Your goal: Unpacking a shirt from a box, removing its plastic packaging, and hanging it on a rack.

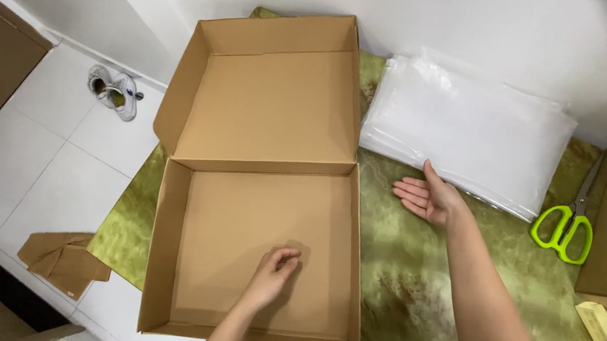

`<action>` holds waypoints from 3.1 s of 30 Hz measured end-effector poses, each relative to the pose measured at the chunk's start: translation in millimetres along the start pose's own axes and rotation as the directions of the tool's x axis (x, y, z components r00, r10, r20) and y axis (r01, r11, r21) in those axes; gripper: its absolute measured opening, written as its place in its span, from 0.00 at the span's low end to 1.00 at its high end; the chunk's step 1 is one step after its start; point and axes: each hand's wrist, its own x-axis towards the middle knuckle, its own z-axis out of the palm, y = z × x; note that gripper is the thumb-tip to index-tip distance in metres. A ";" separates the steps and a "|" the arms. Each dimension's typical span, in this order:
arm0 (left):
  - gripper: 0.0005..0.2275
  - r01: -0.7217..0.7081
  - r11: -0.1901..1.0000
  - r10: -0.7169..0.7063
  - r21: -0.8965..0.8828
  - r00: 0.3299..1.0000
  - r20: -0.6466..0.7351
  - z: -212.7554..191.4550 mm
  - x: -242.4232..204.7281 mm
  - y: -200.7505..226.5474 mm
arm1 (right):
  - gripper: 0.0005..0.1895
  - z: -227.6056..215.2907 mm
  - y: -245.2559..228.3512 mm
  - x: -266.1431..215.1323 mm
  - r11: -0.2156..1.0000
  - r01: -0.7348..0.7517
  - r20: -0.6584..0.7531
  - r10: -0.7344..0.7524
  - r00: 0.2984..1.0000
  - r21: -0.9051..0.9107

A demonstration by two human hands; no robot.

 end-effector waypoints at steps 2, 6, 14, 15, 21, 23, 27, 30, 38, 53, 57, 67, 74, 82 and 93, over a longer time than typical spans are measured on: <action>0.14 -0.106 0.989 0.112 0.103 0.992 -0.058 -3.6 -0.7 -8.2 | 0.45 10.3 11.4 -15.9 0.994 -0.002 0.046 0.007 0.999 -0.110; 0.15 0.003 0.925 0.015 0.380 0.999 -0.042 -21.2 -34.6 25.1 | 0.46 43.6 16.1 -24.1 0.892 0.322 0.141 -0.291 0.946 -0.317; 0.12 0.044 0.533 0.426 0.845 0.849 -0.313 -173.2 -81.7 21.6 | 0.42 130.1 -19.4 21.2 0.476 0.573 0.109 -0.699 0.707 -0.667; 0.20 0.119 0.588 0.354 0.800 0.852 -0.387 -188.5 -82.2 1.9 | 0.37 135.7 -20.8 31.6 0.321 0.479 0.072 -0.767 0.638 -0.817; 0.29 0.140 0.942 0.016 0.305 0.889 -0.458 -208.1 -78.8 -82.4 | 0.37 190.4 -11.9 9.0 0.215 0.230 -0.023 -0.776 0.630 -0.949; 0.26 0.076 0.972 0.030 0.223 0.898 -0.439 -204.5 -74.9 -97.7 | 0.34 190.1 -1.4 20.1 0.243 0.149 -0.103 -0.781 0.616 -0.959; 0.23 0.048 0.988 0.018 0.146 0.907 -0.421 -206.3 -70.3 -92.8 | 0.31 187.5 12.8 23.6 0.242 0.254 -0.100 -0.878 0.468 -0.937; 0.22 0.069 0.988 -0.012 0.136 0.923 -0.385 -208.1 -77.3 -90.9 | 0.22 176.0 50.2 6.5 0.211 0.349 -0.095 -0.942 0.321 -0.913; 0.24 0.028 0.979 0.049 0.204 0.930 -0.365 -218.7 -42.8 -96.6 | 0.28 148.5 108.7 -19.5 0.196 0.373 -0.163 -0.979 0.120 -0.907; 0.26 -0.086 0.989 0.120 0.123 0.945 -0.303 -251.5 -25.4 -68.8 | 0.22 105.2 154.1 -116.9 0.345 0.702 -0.257 -0.938 0.233 -0.622; 0.25 -0.019 0.981 0.064 0.192 0.971 -0.231 -265.9 -42.2 -44.4 | 0.17 117.4 165.9 -191.4 0.273 0.820 -0.164 -0.962 0.220 -0.504; 0.12 -0.133 0.987 0.108 -0.094 0.968 -0.228 -294.7 24.2 -108.8 | 0.15 153.4 215.1 -332.0 -0.138 0.846 0.229 -0.973 -0.019 -0.516; 0.22 -0.063 0.968 0.041 -0.241 0.995 -0.095 -310.7 -35.2 -61.4 | 0.14 126.6 271.8 -298.0 0.227 0.874 0.022 -0.965 0.262 -0.431; 0.47 0.116 0.988 -0.104 -0.098 0.987 0.120 -299.5 -83.0 -30.5 | 0.11 95.9 328.6 -210.1 0.644 0.710 -0.136 -0.760 0.636 -0.285; 0.42 0.193 0.928 -0.181 -0.317 0.981 0.069 -288.4 -85.8 -33.5 | 0.41 158.2 297.3 -275.8 0.821 0.562 -0.138 -0.571 0.809 -0.102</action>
